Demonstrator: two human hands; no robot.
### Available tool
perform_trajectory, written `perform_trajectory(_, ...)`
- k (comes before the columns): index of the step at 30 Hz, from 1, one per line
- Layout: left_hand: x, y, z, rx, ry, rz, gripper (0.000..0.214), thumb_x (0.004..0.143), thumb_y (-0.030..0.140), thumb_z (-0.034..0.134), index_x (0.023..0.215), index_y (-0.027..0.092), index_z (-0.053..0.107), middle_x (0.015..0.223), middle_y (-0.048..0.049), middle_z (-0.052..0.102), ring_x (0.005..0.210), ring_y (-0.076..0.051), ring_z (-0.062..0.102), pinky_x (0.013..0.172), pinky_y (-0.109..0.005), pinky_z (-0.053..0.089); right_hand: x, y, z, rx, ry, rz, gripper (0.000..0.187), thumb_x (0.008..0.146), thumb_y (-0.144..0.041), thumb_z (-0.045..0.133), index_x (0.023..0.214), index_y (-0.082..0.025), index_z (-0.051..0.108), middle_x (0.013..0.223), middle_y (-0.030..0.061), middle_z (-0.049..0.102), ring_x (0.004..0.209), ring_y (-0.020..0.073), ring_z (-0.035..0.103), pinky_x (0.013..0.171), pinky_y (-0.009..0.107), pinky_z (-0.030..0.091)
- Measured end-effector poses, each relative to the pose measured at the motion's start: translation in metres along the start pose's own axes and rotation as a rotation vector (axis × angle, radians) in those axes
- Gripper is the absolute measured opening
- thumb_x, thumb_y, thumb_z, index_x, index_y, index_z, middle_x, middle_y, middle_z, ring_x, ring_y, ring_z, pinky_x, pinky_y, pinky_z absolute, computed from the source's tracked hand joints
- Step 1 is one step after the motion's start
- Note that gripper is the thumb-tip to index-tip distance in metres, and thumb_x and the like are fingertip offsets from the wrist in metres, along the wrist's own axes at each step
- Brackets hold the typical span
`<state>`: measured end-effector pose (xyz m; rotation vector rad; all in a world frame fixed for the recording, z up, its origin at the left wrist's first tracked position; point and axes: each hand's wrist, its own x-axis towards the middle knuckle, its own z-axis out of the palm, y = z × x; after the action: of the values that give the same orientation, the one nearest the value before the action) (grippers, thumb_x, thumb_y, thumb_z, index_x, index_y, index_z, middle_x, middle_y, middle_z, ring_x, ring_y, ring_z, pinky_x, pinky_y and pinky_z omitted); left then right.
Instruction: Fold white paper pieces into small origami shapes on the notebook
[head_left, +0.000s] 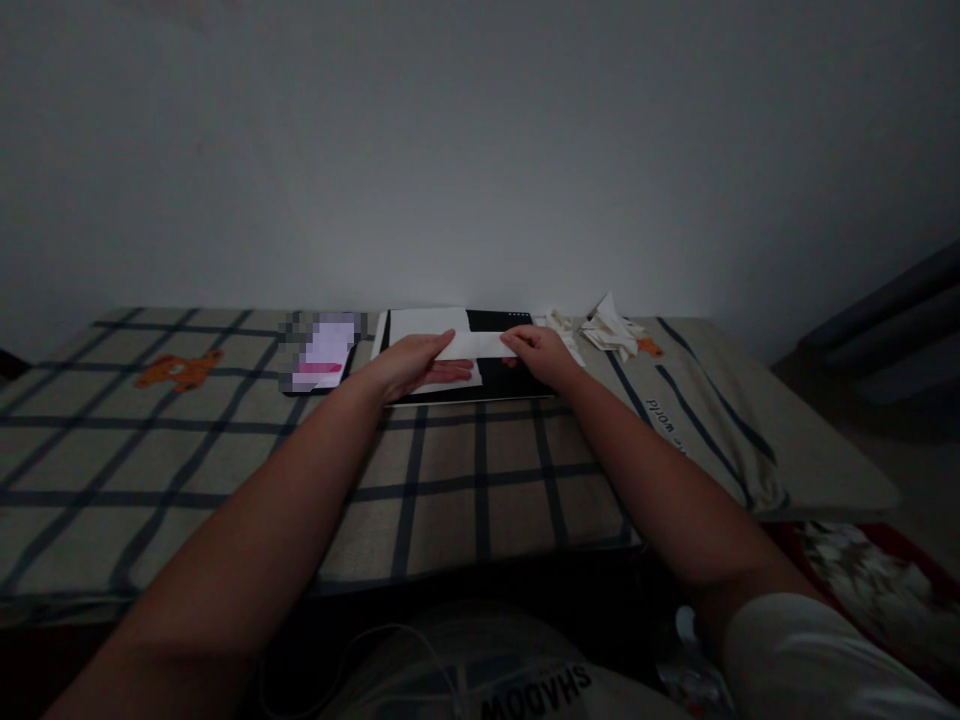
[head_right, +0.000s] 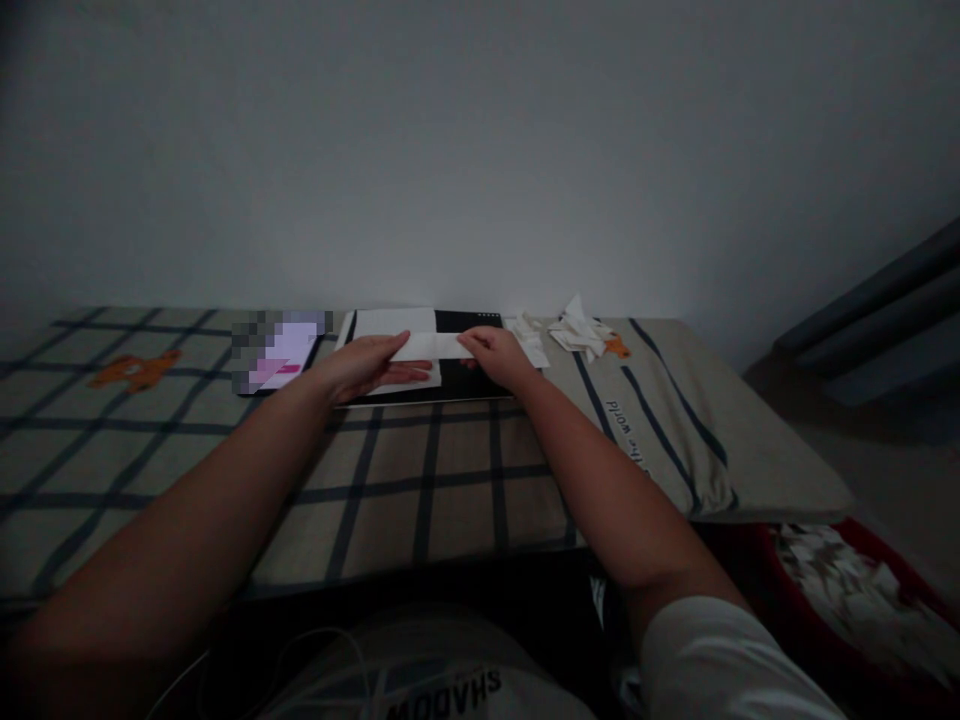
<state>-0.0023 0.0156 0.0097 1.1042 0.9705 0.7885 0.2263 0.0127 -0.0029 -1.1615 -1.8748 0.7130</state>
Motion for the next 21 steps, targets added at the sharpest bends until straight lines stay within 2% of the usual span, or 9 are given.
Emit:
perform_trajectory(2,-0.001,0.0,0.001,0.044,-0.007,-0.044,0.039,0.084,0.051,0.057,0.095,0.015,0.063,0.087,-0.0143,0.071,0.081,-0.023,0.068,0.072,-0.033,0.052,0.0,0.001,0.0,0.014,0.013,0.013,0.032,0.086,-0.043,0.05,0.088,-0.015,0.066,0.069,0.0028,0.067,0.059,0.0125,0.059,0.059,0.025,0.043)
perform_trajectory(4,-0.003,0.002,0.002,0.107,0.021,-0.033,0.041,0.085,0.056,0.052,0.088,0.016,0.062,0.077,-0.0116,0.07,0.068,-0.019,0.065,0.062,-0.029,0.048,0.001,0.002,0.0,0.025,0.02,0.012,0.032,0.086,-0.043,0.051,0.088,-0.015,0.066,0.069,0.003,0.067,0.059,0.0127,0.06,0.059,0.025,0.044)
perform_trajectory(8,-0.007,0.006,0.003,0.286,0.032,0.07,0.04,0.088,0.051,0.049,0.068,0.018,0.055,0.051,-0.0003,0.052,0.045,-0.009,0.042,0.05,-0.025,0.032,0.001,0.002,-0.001,0.04,0.009,0.037,0.032,0.085,-0.044,0.052,0.087,-0.015,0.066,0.068,0.003,0.067,0.057,0.0118,0.059,0.058,0.024,0.044)
perform_trajectory(12,-0.009,0.007,0.002,0.384,-0.006,0.201,0.04,0.088,0.047,0.049,0.06,0.019,0.048,0.049,0.0029,0.043,0.044,-0.008,0.033,0.049,-0.025,0.025,0.0,0.0,-0.003,0.067,-0.012,0.062,0.034,0.086,-0.045,0.051,0.085,-0.015,0.065,0.066,0.0024,0.067,0.055,0.0109,0.058,0.056,0.023,0.044)
perform_trajectory(17,-0.007,0.007,-0.003,0.6,0.031,0.349,0.04,0.088,0.046,0.045,0.059,0.019,0.048,0.048,0.0032,0.043,0.044,-0.009,0.034,0.047,-0.025,0.026,0.001,-0.001,-0.004,0.125,-0.061,0.09,0.033,0.086,-0.045,0.05,0.086,-0.015,0.064,0.063,0.0017,0.065,0.052,0.0107,0.058,0.055,0.025,0.044)
perform_trajectory(21,-0.005,0.006,-0.007,0.727,0.053,0.373,0.043,0.088,0.046,0.042,0.058,0.018,0.053,0.048,0.0012,0.049,0.044,-0.009,0.04,0.048,-0.024,0.031,0.001,-0.003,-0.004,0.147,-0.073,0.094,0.032,0.086,-0.044,0.05,0.078,-0.015,0.061,0.058,0.0,0.062,0.05,0.0099,0.056,0.053,0.024,0.043)
